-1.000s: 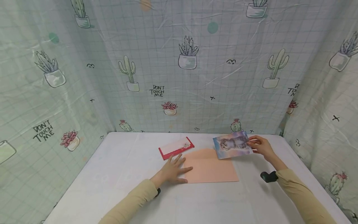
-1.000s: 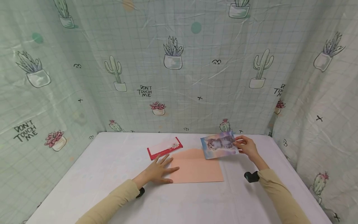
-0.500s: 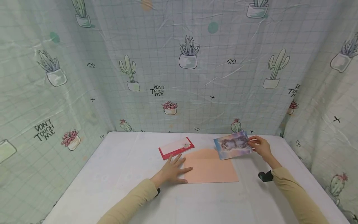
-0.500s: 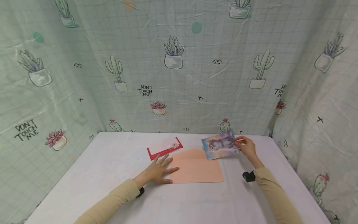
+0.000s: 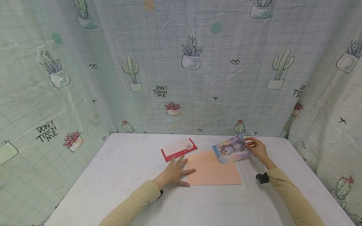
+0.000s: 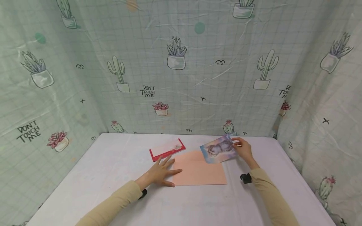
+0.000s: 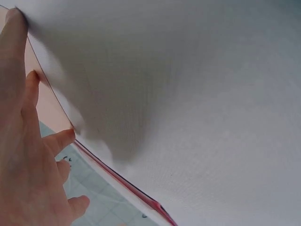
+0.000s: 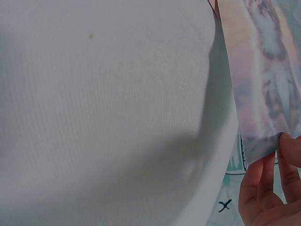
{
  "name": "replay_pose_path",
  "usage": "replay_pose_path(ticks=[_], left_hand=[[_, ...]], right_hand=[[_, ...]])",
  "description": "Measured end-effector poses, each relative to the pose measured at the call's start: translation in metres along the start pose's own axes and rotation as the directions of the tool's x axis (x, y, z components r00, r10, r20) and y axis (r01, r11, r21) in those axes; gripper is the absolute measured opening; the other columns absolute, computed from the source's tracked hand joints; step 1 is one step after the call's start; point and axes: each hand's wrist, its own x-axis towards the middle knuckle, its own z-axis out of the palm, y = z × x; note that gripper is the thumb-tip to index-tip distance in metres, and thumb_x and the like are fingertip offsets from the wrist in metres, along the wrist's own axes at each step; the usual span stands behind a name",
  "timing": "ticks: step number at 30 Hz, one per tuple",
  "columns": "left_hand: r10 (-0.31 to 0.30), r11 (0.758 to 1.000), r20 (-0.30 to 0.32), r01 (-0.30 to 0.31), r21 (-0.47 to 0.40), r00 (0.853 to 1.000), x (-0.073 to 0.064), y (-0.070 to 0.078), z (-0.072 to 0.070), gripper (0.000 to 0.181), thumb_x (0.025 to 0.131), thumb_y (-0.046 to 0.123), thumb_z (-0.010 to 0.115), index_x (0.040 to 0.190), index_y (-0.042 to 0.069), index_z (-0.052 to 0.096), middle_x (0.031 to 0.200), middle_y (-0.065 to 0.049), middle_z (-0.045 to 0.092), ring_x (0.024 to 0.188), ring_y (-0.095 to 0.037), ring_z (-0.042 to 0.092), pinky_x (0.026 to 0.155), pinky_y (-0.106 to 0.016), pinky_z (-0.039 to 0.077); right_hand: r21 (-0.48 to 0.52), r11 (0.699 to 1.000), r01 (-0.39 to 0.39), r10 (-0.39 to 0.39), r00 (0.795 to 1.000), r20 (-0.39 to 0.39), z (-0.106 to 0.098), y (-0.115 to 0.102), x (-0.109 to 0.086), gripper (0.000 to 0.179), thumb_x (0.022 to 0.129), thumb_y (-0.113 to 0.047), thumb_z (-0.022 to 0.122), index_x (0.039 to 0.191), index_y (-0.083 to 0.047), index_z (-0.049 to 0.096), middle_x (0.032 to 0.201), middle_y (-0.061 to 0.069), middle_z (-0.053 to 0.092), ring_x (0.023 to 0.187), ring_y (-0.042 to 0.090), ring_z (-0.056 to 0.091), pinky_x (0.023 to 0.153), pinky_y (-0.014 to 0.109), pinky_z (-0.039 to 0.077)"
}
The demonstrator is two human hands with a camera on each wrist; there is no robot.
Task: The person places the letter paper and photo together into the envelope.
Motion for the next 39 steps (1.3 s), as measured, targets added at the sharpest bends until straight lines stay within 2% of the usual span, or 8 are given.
replay_pose_path(ticks=[4,7,15,22,26,33,39], left_hand=[[-0.005,1.0,0.009,0.005,-0.012,1.0,0.001,0.001,-0.001,0.068,0.074,0.071,0.043,0.135,0.043,0.029,0.144,-0.007,0.032,0.137,-0.031,0.016,0.105,-0.054,0.022],[-0.002,1.0,0.0,0.002,0.003,1.0,0.0,0.002,-0.003,0.068,0.074,0.071,0.044,0.135,0.043,0.031,0.143,-0.007,0.034,0.137,-0.031,0.018,0.105,-0.054,0.023],[0.007,1.0,-0.007,-0.007,0.025,1.0,-0.002,0.002,-0.005,0.066,0.075,0.07,0.043,0.134,0.042,0.033,0.142,-0.008,0.036,0.136,-0.032,0.021,0.104,-0.054,0.024],[0.017,0.999,-0.008,-0.016,0.043,1.0,0.0,0.0,-0.006,0.063,0.076,0.069,0.044,0.133,0.043,0.035,0.14,-0.007,0.038,0.135,-0.032,0.024,0.103,-0.054,0.027],[0.017,0.999,-0.009,-0.017,0.033,1.0,0.0,0.0,-0.005,0.064,0.075,0.069,0.045,0.133,0.043,0.035,0.14,-0.008,0.038,0.135,-0.032,0.023,0.103,-0.054,0.026],[0.004,0.999,-0.008,-0.003,0.035,1.0,0.003,0.001,-0.002,0.064,0.075,0.069,0.045,0.133,0.044,0.034,0.141,-0.007,0.036,0.136,-0.031,0.02,0.104,-0.054,0.025],[0.002,0.999,-0.009,-0.002,0.047,1.0,0.004,0.0,-0.002,0.064,0.076,0.069,0.043,0.133,0.045,0.033,0.141,-0.006,0.036,0.136,-0.031,0.02,0.104,-0.054,0.025]], right_hand=[[-0.004,1.0,0.0,0.0,1.0,0.013,0.004,-0.003,-0.001,0.033,0.082,-0.001,0.058,0.115,0.003,0.054,0.092,0.03,0.063,0.082,0.041,0.063,0.067,0.04,0.052],[-0.001,1.0,0.0,0.0,1.0,0.016,0.008,-0.006,-0.001,0.033,0.082,-0.001,0.058,0.114,0.003,0.055,0.091,0.03,0.063,0.082,0.041,0.062,0.068,0.044,0.051],[-0.025,1.0,0.009,-0.008,0.998,0.057,0.015,-0.011,-0.002,0.033,0.081,0.001,0.058,0.114,0.002,0.055,0.089,0.028,0.064,0.079,0.039,0.063,0.061,0.036,0.052],[-0.033,0.998,0.05,-0.046,0.993,0.109,0.022,-0.019,-0.003,0.041,0.079,0.003,0.058,0.12,0.0,0.049,0.083,0.024,0.063,0.069,0.032,0.064,0.051,0.023,0.043],[-0.043,0.996,0.072,-0.066,0.991,0.117,0.027,-0.019,-0.004,0.043,0.079,0.004,0.058,0.121,-0.002,0.048,0.081,0.022,0.063,0.065,0.027,0.063,0.048,0.022,0.04],[-0.056,0.991,0.125,-0.116,0.981,0.153,0.032,-0.021,-0.003,0.05,0.078,0.007,0.057,0.125,-0.003,0.044,0.081,0.019,0.061,0.065,0.026,0.062,0.052,0.024,0.042],[-0.031,0.992,0.125,-0.117,0.973,0.197,0.032,-0.026,-0.002,0.055,0.078,0.007,0.057,0.129,-0.004,0.04,0.082,0.019,0.059,0.065,0.024,0.061,0.047,0.024,0.038]])
